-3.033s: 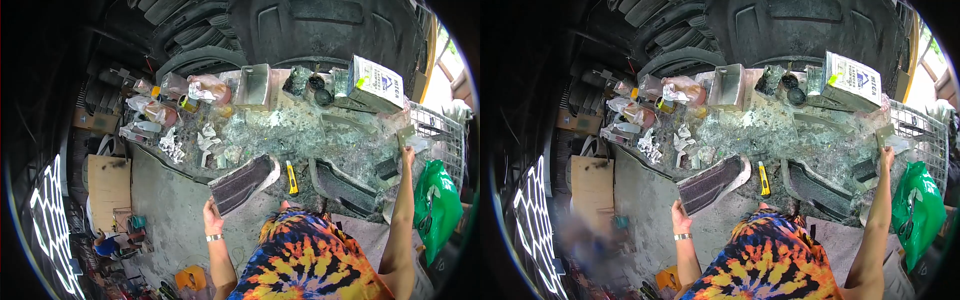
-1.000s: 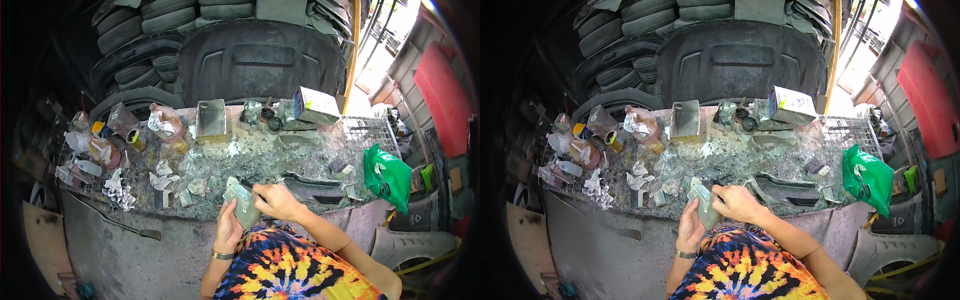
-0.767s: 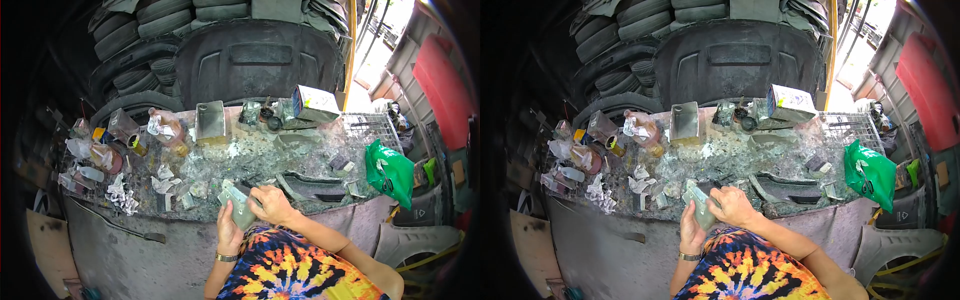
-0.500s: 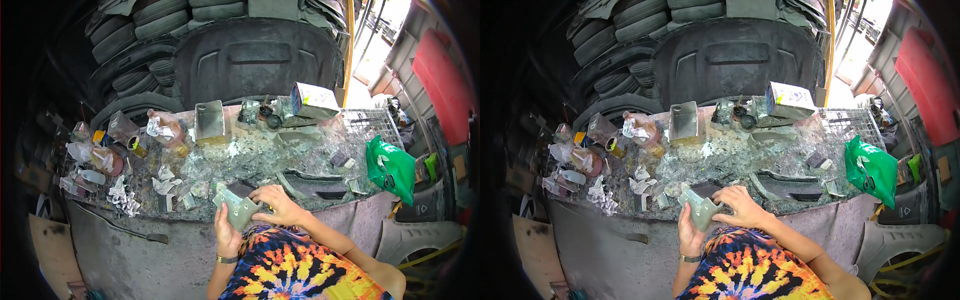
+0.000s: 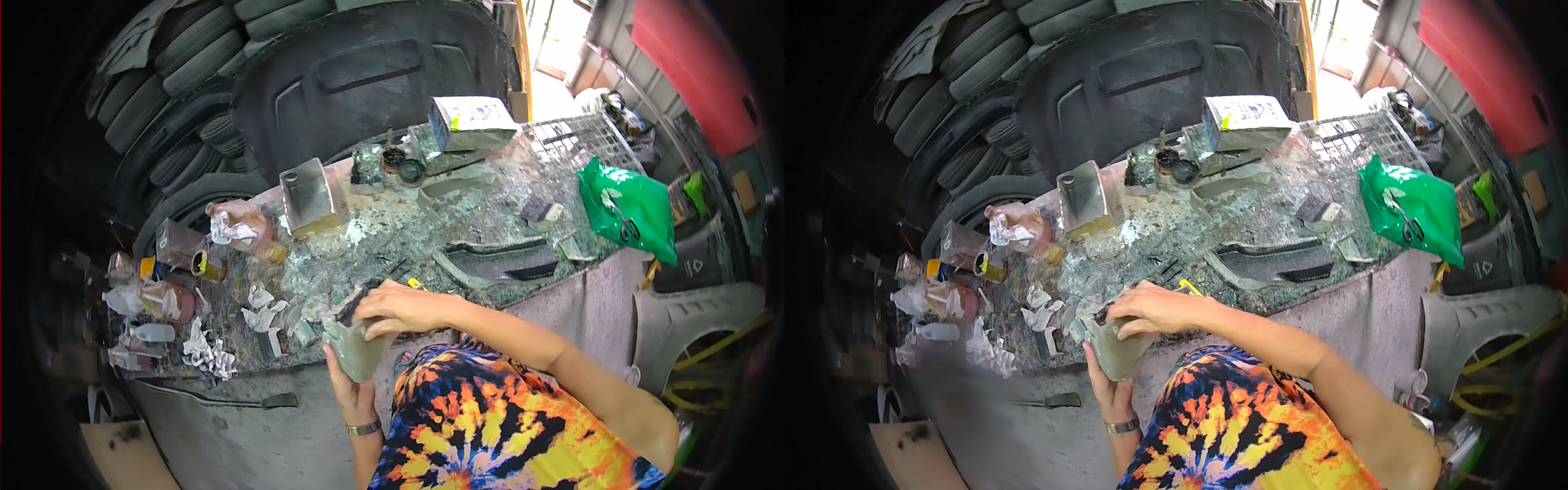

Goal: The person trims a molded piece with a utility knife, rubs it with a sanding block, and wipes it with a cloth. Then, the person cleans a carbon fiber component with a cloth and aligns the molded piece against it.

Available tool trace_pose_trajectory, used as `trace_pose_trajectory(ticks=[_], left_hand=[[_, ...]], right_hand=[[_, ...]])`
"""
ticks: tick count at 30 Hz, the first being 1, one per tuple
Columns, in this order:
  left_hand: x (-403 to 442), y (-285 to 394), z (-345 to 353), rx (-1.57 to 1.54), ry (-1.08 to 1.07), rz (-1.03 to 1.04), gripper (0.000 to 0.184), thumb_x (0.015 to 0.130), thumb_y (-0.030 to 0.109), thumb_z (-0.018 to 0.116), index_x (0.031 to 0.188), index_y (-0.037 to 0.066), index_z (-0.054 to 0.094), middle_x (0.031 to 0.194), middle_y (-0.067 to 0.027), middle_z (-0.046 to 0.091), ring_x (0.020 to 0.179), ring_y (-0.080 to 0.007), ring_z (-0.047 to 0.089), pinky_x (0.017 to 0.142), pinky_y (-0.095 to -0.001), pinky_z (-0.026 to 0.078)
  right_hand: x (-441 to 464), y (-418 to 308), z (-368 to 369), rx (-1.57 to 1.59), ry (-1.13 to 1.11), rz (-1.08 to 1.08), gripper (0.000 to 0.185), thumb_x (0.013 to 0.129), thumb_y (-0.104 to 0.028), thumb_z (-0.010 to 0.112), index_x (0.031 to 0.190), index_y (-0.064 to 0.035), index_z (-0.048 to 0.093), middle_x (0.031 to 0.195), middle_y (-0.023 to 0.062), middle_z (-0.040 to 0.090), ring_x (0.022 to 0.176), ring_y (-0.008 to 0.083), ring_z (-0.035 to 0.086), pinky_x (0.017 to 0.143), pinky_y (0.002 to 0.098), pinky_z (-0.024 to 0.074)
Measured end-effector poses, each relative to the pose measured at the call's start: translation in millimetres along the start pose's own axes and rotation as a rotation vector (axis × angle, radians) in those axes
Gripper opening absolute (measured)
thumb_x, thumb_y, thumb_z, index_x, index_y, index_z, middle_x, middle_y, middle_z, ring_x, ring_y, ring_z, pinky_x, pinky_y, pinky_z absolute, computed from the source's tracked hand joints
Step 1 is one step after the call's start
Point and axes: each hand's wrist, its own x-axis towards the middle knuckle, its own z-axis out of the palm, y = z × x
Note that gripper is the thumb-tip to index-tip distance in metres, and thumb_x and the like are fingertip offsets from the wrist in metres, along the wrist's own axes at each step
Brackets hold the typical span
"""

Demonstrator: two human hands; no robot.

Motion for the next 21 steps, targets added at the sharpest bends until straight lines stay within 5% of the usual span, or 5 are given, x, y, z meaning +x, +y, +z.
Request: trace_pose_trajectory(ticks=[7,14,21], left_hand=[[3.5,11.9,-5.4,-0.167,0.005,-0.032,0.056,0.095,0.044,0.054,0.133,0.003,0.049,0.132,-0.0126,0.054,0.121,-0.0269,0.051,0.106,-0.0440,0.038],[10.7,22.3,-6.2,-0.145,-0.018,0.054,0.053,0.094,0.042,0.055,0.132,0.005,0.051,0.130,-0.0128,0.056,0.121,-0.0272,0.052,0.105,-0.0450,0.040],[21.3,31.4,-6.1,-0.192,0.056,0.041,0.044,0.094,0.036,0.058,0.126,0.005,0.054,0.122,-0.0123,0.060,0.112,-0.0266,0.057,0.100,-0.0445,0.045]], right_hand=[[30.9,31.9,7.4,0.278,-0.044,-0.041,0.038,0.091,-0.031,0.060,0.114,-0.0007,0.060,0.110,0.0170,0.064,0.106,0.0324,0.058,0.091,0.0395,0.0420],[40.8,35.5,3.7,0.482,-0.121,-0.116,0.034,0.093,-0.025,0.060,0.116,-0.0001,0.060,0.108,0.0100,0.065,0.102,0.0190,0.058,0.091,0.0333,0.0435],[39.7,31.8,11.4,0.442,-0.137,-0.135,0.032,0.094,-0.022,0.059,0.117,0.0001,0.060,0.110,0.0092,0.063,0.105,0.0190,0.056,0.094,0.0339,0.0423]])
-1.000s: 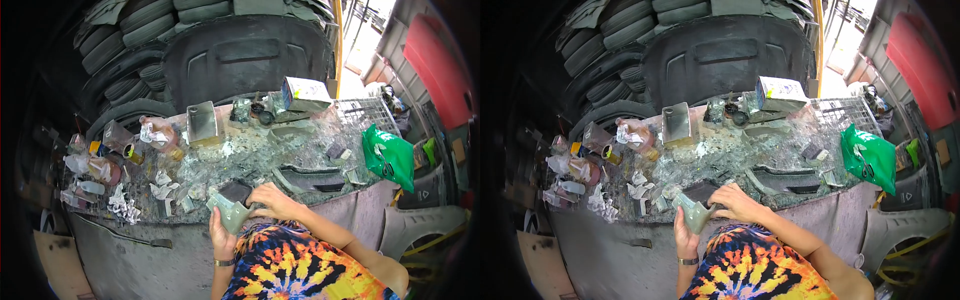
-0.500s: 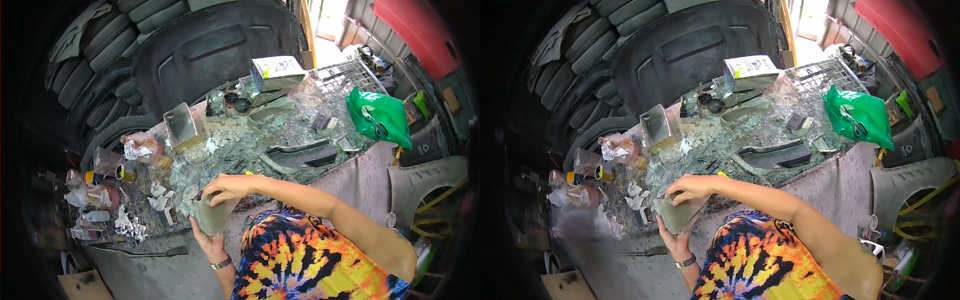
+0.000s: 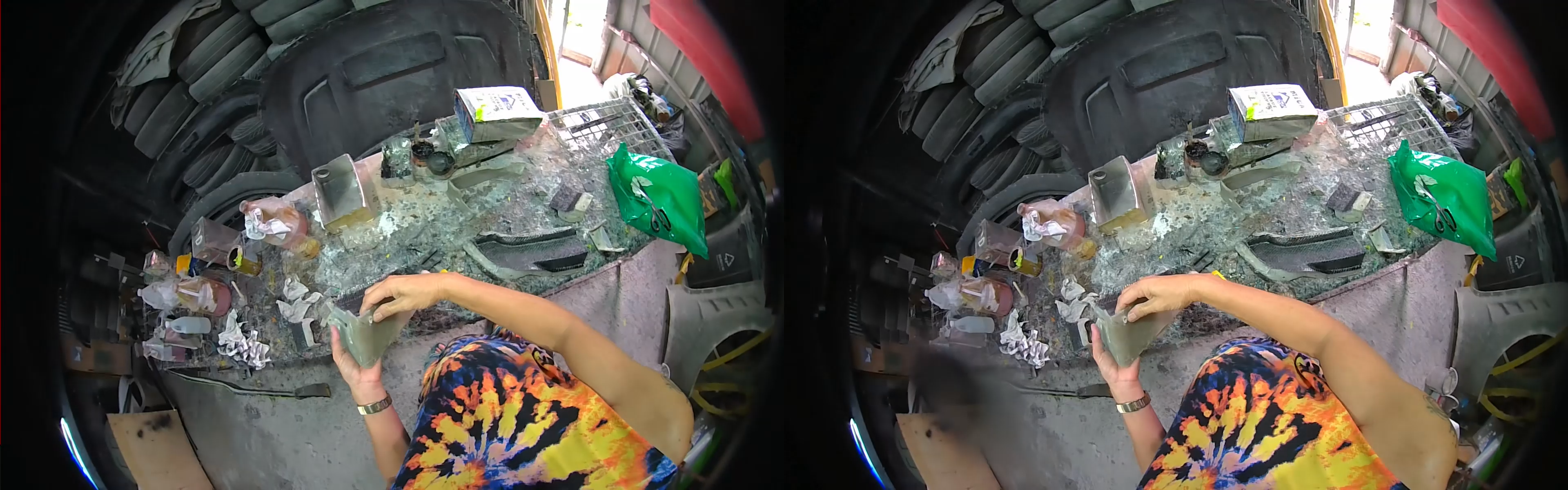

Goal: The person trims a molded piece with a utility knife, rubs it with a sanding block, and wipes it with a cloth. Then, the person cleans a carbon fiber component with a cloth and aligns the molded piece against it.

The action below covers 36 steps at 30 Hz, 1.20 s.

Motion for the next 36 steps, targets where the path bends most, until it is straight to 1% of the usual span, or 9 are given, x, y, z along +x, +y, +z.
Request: trace_pose_trajectory(ticks=[1,9,11,16,20,23,31,34,36], left_hand=[[4.8,-0.3,-6.3,0.015,0.002,0.019,0.047,0.093,0.037,0.060,0.124,0.001,0.054,0.123,-0.0168,0.060,0.112,-0.0296,0.058,0.099,-0.0458,0.046],[1.7,0.2,-6.0,0.004,-0.057,0.002,0.050,0.095,0.039,0.056,0.131,0.005,0.050,0.130,-0.0135,0.055,0.120,-0.0275,0.053,0.104,-0.0461,0.042],[-0.6,-0.2,-1.5,-0.037,-0.079,0.045,0.061,0.094,0.048,0.054,0.135,0.004,0.047,0.136,-0.0136,0.051,0.124,-0.0288,0.049,0.108,-0.0476,0.035],[0.9,4.5,-8.5,-0.086,-0.182,-0.022,0.056,0.094,0.043,0.056,0.135,0.005,0.047,0.139,-0.0126,0.050,0.128,-0.0310,0.045,0.110,-0.0519,0.030],[9.1,7.5,-26.4,-0.200,-0.131,-0.026,0.048,0.099,0.033,0.048,0.135,0.002,0.047,0.139,-0.0158,0.050,0.131,-0.0331,0.043,0.113,-0.0529,0.027],[13.5,4.3,-42.4,-0.135,-0.133,0.030,0.040,0.101,0.027,0.042,0.131,0.000,0.050,0.136,-0.0159,0.053,0.126,-0.0328,0.048,0.110,-0.0511,0.033],[-7.1,-16.3,-54.7,-0.138,-0.114,-0.013,0.039,0.100,0.022,0.043,0.131,0.000,0.052,0.136,-0.0161,0.053,0.127,-0.0330,0.048,0.111,-0.0512,0.031],[-12.4,-18.9,-54.2,-0.075,-0.150,0.039,0.042,0.097,0.024,0.052,0.133,0.003,0.051,0.137,-0.0146,0.053,0.127,-0.0320,0.048,0.111,-0.0516,0.030],[-9.2,-15.6,-68.8,-0.039,-0.111,0.068,0.044,0.094,0.024,0.058,0.133,0.003,0.052,0.138,-0.0135,0.052,0.127,-0.0316,0.048,0.111,-0.0516,0.030]], right_hand=[[0.1,0.6,0.4,0.021,0.009,0.019,0.032,0.093,-0.022,0.060,0.117,-0.0001,0.060,0.109,0.0092,0.064,0.104,0.0191,0.056,0.094,0.0339,0.0423],[-7.5,2.1,-0.5,0.131,0.016,0.067,0.031,0.095,-0.025,0.059,0.115,-0.0010,0.060,0.106,0.0064,0.062,0.104,0.0159,0.054,0.094,0.0327,0.0409],[-13.4,-6.8,-4.1,0.305,0.124,0.114,0.031,0.096,-0.027,0.059,0.115,-0.0024,0.061,0.106,0.0023,0.062,0.103,0.0109,0.053,0.093,0.0299,0.0409],[-24.2,-7.7,-17.6,0.445,0.262,0.087,0.033,0.096,-0.029,0.058,0.119,-0.0049,0.057,0.109,-0.0026,0.060,0.103,0.0074,0.051,0.093,0.0280,0.0403],[-32.1,0.6,-20.1,0.862,0.610,0.061,0.039,0.099,-0.028,0.054,0.132,-0.0083,0.047,0.117,0.0003,0.058,0.108,0.0113,0.055,0.096,0.0315,0.0426],[-49.3,25.7,-20.0,1.272,0.872,-0.155,0.033,0.101,-0.025,0.049,0.132,-0.0154,0.043,0.118,0.0040,0.059,0.106,0.0182,0.059,0.092,0.0428,0.0487],[-93.2,87.1,2.1,1.460,1.165,-0.053,0.021,0.100,-0.035,0.045,0.114,-0.0189,0.051,0.112,0.0041,0.061,0.109,0.0238,0.056,0.098,0.0485,0.0420],[-128.3,79.0,-14.5,1.432,1.127,-0.162,0.028,0.100,-0.034,0.047,0.124,-0.0190,0.050,0.115,0.0033,0.061,0.111,0.0217,0.056,0.100,0.0465,0.0404],[-157.4,59.6,-40.6,1.218,1.211,-0.135,0.037,0.098,-0.036,0.050,0.130,-0.0177,0.048,0.117,0.0020,0.062,0.106,0.0199,0.060,0.094,0.0429,0.0466]])
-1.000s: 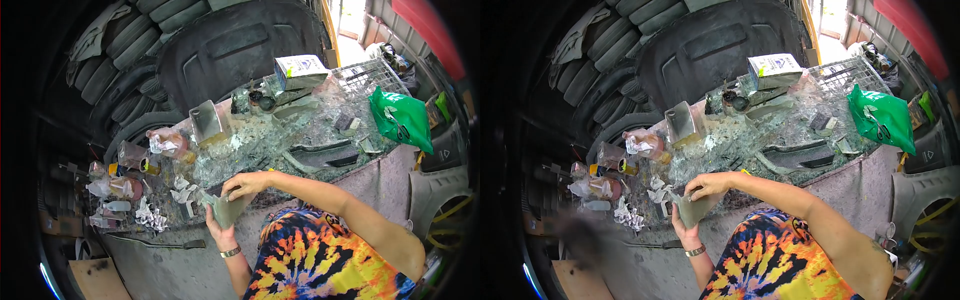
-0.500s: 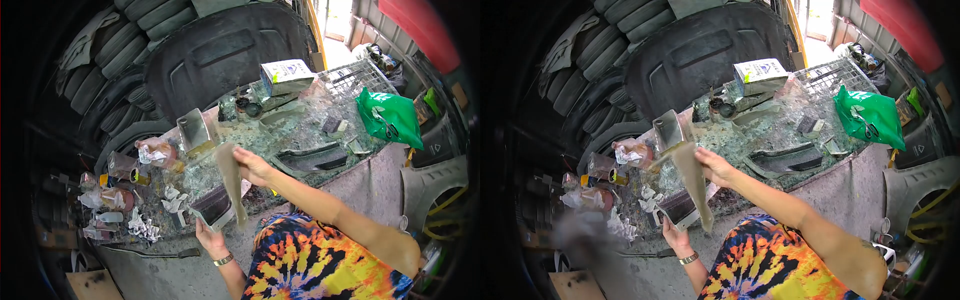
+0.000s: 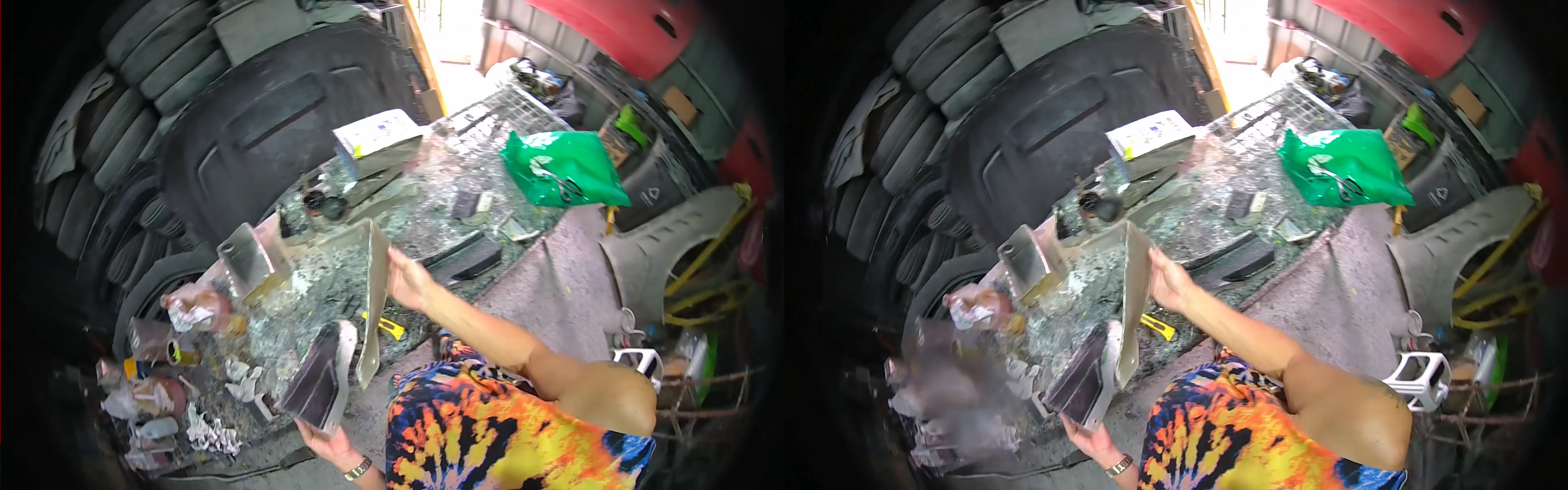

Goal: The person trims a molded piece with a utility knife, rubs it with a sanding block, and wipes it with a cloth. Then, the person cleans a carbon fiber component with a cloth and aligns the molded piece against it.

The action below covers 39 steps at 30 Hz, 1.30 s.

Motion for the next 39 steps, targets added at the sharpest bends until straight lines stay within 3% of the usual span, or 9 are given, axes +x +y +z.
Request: trace_pose_trajectory(ticks=[3,8,11,13,17,25,27,31,39], left_hand=[[-7.1,-3.1,4.9,0.059,0.153,0.036,0.044,0.097,0.024,0.054,0.135,0.002,0.049,0.139,-0.0137,0.050,0.126,-0.0309,0.048,0.109,-0.0506,0.034],[-7.6,-5.5,-15.9,0.117,0.162,0.063,0.041,0.094,0.021,0.057,0.130,0.001,0.054,0.134,-0.0139,0.055,0.123,-0.0308,0.052,0.109,-0.0499,0.035],[-8.1,-11.1,-16.5,0.076,0.240,0.083,0.041,0.095,0.021,0.056,0.128,-0.003,0.054,0.135,-0.0156,0.054,0.123,-0.0324,0.051,0.108,-0.0493,0.037],[-8.8,-16.7,-14.1,0.080,0.236,0.083,0.040,0.094,0.021,0.056,0.127,-0.003,0.055,0.133,-0.0159,0.056,0.122,-0.0320,0.052,0.108,-0.0492,0.037],[-23.7,-46.6,35.2,0.204,0.362,0.126,0.034,0.094,0.020,0.055,0.121,0.000,0.060,0.127,-0.0138,0.061,0.119,-0.0292,0.056,0.107,-0.0494,0.038],[-30.7,-65.7,35.3,0.035,0.257,0.147,0.036,0.097,0.029,0.053,0.121,0.004,0.060,0.124,-0.0103,0.063,0.115,-0.0289,0.058,0.104,-0.0473,0.040],[-29.3,-59.2,29.4,0.059,0.282,0.185,0.036,0.097,0.029,0.053,0.122,0.005,0.060,0.125,-0.0107,0.063,0.115,-0.0291,0.058,0.104,-0.0477,0.040],[-32.1,-59.6,19.6,0.066,0.304,0.187,0.035,0.096,0.027,0.053,0.122,0.005,0.060,0.125,-0.0115,0.062,0.117,-0.0291,0.057,0.105,-0.0486,0.039],[-32.0,-57.3,7.3,-0.073,0.313,0.186,0.031,0.096,0.017,0.048,0.117,0.000,0.062,0.124,-0.0149,0.062,0.117,-0.0311,0.058,0.106,-0.0518,0.039]], right_hand=[[-12.8,-94.1,25.4,-0.220,-0.075,-0.202,0.041,0.097,-0.031,0.055,0.130,-0.0096,0.047,0.118,0.0072,0.060,0.109,0.0206,0.059,0.097,0.0402,0.0469],[5.0,-237.0,25.0,-1.380,-0.028,-0.416,0.028,0.097,-0.024,0.055,0.120,-0.0076,0.057,0.109,0.0025,0.060,0.107,0.0121,0.052,0.092,0.0304,0.0418],[40.9,-285.1,-4.3,-1.653,-0.095,-0.361,0.029,0.096,-0.023,0.055,0.121,-0.0083,0.056,0.107,0.0087,0.062,0.104,0.0197,0.057,0.090,0.0356,0.0440],[79.7,-310.5,-45.3,-2.299,-0.210,-0.299,0.031,0.094,-0.025,0.055,0.117,-0.0047,0.055,0.114,0.0144,0.061,0.106,0.0306,0.058,0.092,0.0409,0.0447],[137.4,-337.3,-132.2,-2.588,-0.185,-0.132,0.020,0.090,-0.020,0.055,0.102,-0.0045,0.060,0.099,0.0204,0.065,0.093,0.0385,0.063,0.080,0.0467,0.0485],[180.7,-353.5,-202.4,-2.505,-0.196,-0.142,0.014,0.084,-0.008,0.055,0.096,-0.0071,0.061,0.096,0.0183,0.066,0.098,0.0357,0.062,0.084,0.0450,0.0448],[183.1,-353.3,-221.6,-2.163,0.012,0.002,0.016,0.082,-0.006,0.058,0.097,-0.0082,0.060,0.096,0.0153,0.066,0.098,0.0350,0.062,0.087,0.0465,0.0423],[150.7,-345.8,-199.7,-2.688,-0.187,-0.061,0.018,0.079,-0.012,0.063,0.097,-0.0115,0.060,0.107,0.0087,0.065,0.107,0.0281,0.060,0.092,0.0512,0.0353],[126.3,-347.2,-197.7,-2.702,-0.097,-0.056,0.018,0.084,-0.015,0.061,0.101,-0.0135,0.064,0.106,0.0092,0.062,0.103,0.0279,0.059,0.091,0.0496,0.0367]])
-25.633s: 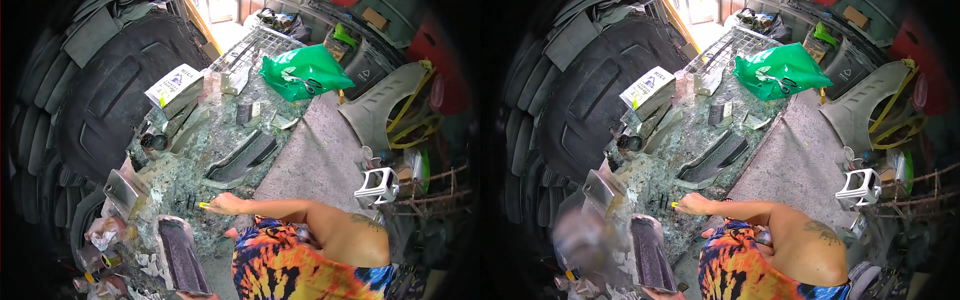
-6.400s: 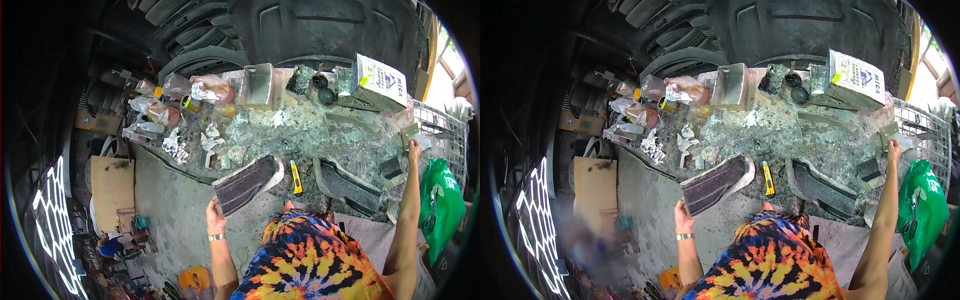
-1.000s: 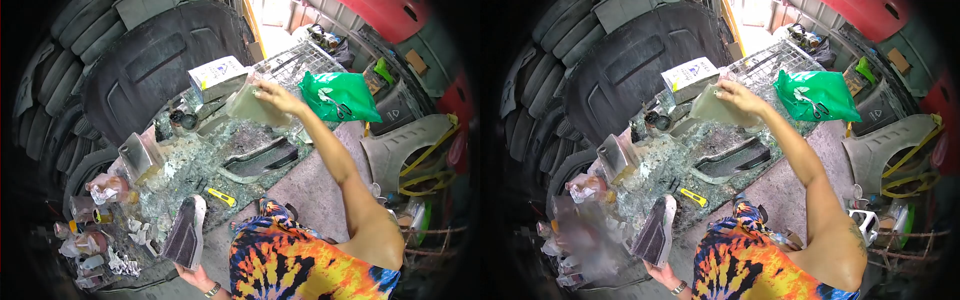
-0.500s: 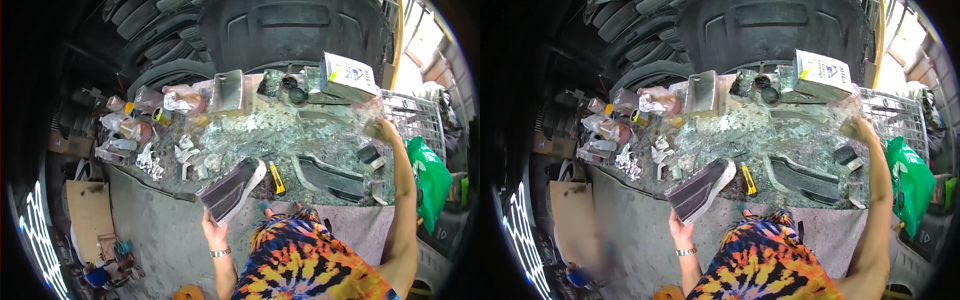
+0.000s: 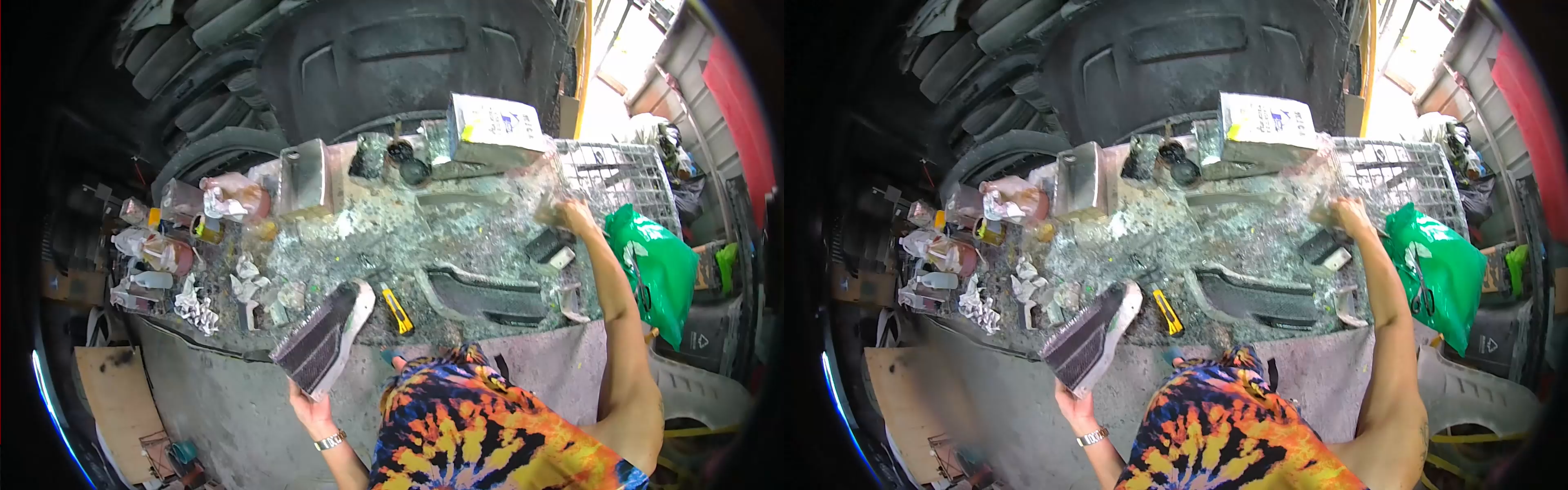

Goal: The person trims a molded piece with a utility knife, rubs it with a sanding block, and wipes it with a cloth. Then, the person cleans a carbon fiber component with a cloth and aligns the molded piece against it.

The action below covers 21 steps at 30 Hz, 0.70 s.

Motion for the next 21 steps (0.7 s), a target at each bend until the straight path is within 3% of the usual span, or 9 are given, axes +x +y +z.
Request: trace_pose_trajectory(ticks=[2,4,5,7,9,10,13,15,21], left_hand=[[-0.8,-4.4,3.3,0.037,0.045,0.064,0.030,0.096,0.014,0.047,0.116,0.000,0.062,0.124,-0.0145,0.063,0.116,-0.0307,0.058,0.105,-0.0512,0.041],[-4.8,-8.3,3.8,0.034,0.028,0.081,0.030,0.096,0.014,0.046,0.116,0.000,0.062,0.124,-0.0145,0.063,0.116,-0.0309,0.058,0.104,-0.0512,0.041],[-6.2,-9.2,3.9,0.033,0.027,0.082,0.030,0.095,0.014,0.046,0.116,0.000,0.062,0.123,-0.0145,0.063,0.115,-0.0310,0.058,0.104,-0.0512,0.041],[-7.1,-11.0,6.6,-0.002,0.044,0.078,0.030,0.095,0.013,0.047,0.117,-0.001,0.062,0.124,-0.0149,0.062,0.116,-0.0311,0.058,0.105,-0.0509,0.041],[-7.3,-10.6,8.5,-0.061,0.069,0.052,0.031,0.095,0.013,0.048,0.118,-0.002,0.061,0.125,-0.0158,0.061,0.116,-0.0311,0.058,0.105,-0.0502,0.040],[-6.2,-11.2,7.5,-0.063,0.076,0.053,0.031,0.095,0.013,0.048,0.118,-0.002,0.061,0.125,-0.0158,0.061,0.116,-0.0311,0.058,0.105,-0.0502,0.040],[-7.2,-12.9,1.3,-0.059,0.055,0.069,0.031,0.094,0.013,0.049,0.118,-0.002,0.061,0.126,-0.0164,0.061,0.116,-0.0312,0.057,0.107,-0.0498,0.039],[-7.3,-13.7,3.4,-0.079,0.064,0.062,0.030,0.094,0.013,0.050,0.117,-0.002,0.061,0.127,-0.0166,0.060,0.117,-0.0313,0.057,0.107,-0.0496,0.039],[-4.5,-13.2,-10.2,-0.011,0.089,0.086,0.029,0.093,0.015,0.052,0.114,-0.001,0.063,0.121,-0.0151,0.064,0.112,-0.0299,0.060,0.104,-0.0482,0.042]], right_hand=[[1.7,-9.3,0.7,-0.006,0.041,0.013,0.017,0.084,-0.016,0.061,0.100,-0.0125,0.064,0.107,0.0093,0.061,0.104,0.0277,0.059,0.092,0.0498,0.0360],[-2.7,-31.2,-19.6,-0.060,0.412,0.024,0.019,0.084,-0.025,0.064,0.095,-0.0092,0.067,0.093,0.0098,0.066,0.095,0.0250,0.063,0.082,0.0458,0.0440],[3.8,-48.4,-30.0,-0.057,0.416,0.017,0.019,0.084,-0.025,0.064,0.095,-0.0092,0.067,0.093,0.0098,0.066,0.095,0.0250,0.063,0.082,0.0458,0.0440],[18.6,-100.9,-46.8,0.444,0.182,0.204,0.026,0.087,-0.030,0.066,0.083,-0.0045,0.069,0.070,0.0110,0.064,0.069,0.0194,0.063,0.066,0.0392,0.0476],[32.3,-169.8,-54.3,0.711,0.093,0.285,0.036,0.088,-0.037,0.066,0.076,-0.0033,0.068,0.066,0.0181,0.061,0.058,0.0307,0.057,0.060,0.0403,0.0462],[44.2,-194.6,-31.3,0.769,0.211,0.139,0.036,0.089,-0.037,0.064,0.079,-0.0029,0.069,0.071,0.0197,0.064,0.060,0.0301,0.055,0.064,0.0401,0.0468],[94.7,-259.6,36.3,0.708,0.109,0.006,0.042,0.086,-0.043,0.064,0.101,-0.0040,0.069,0.095,0.0198,0.069,0.089,0.0352,0.066,0.080,0.0432,0.0506],[109.8,-302.7,46.5,0.667,-0.035,0.114,0.046,0.085,-0.043,0.064,0.108,-0.0034,0.063,0.104,0.0229,0.066,0.103,0.0391,0.062,0.088,0.0465,0.0493],[132.0,-345.2,80.6,0.561,0.123,0.105,0.037,0.088,-0.032,0.060,0.110,-0.0023,0.059,0.100,0.0262,0.065,0.098,0.0425,0.062,0.085,0.0516,0.0485]])
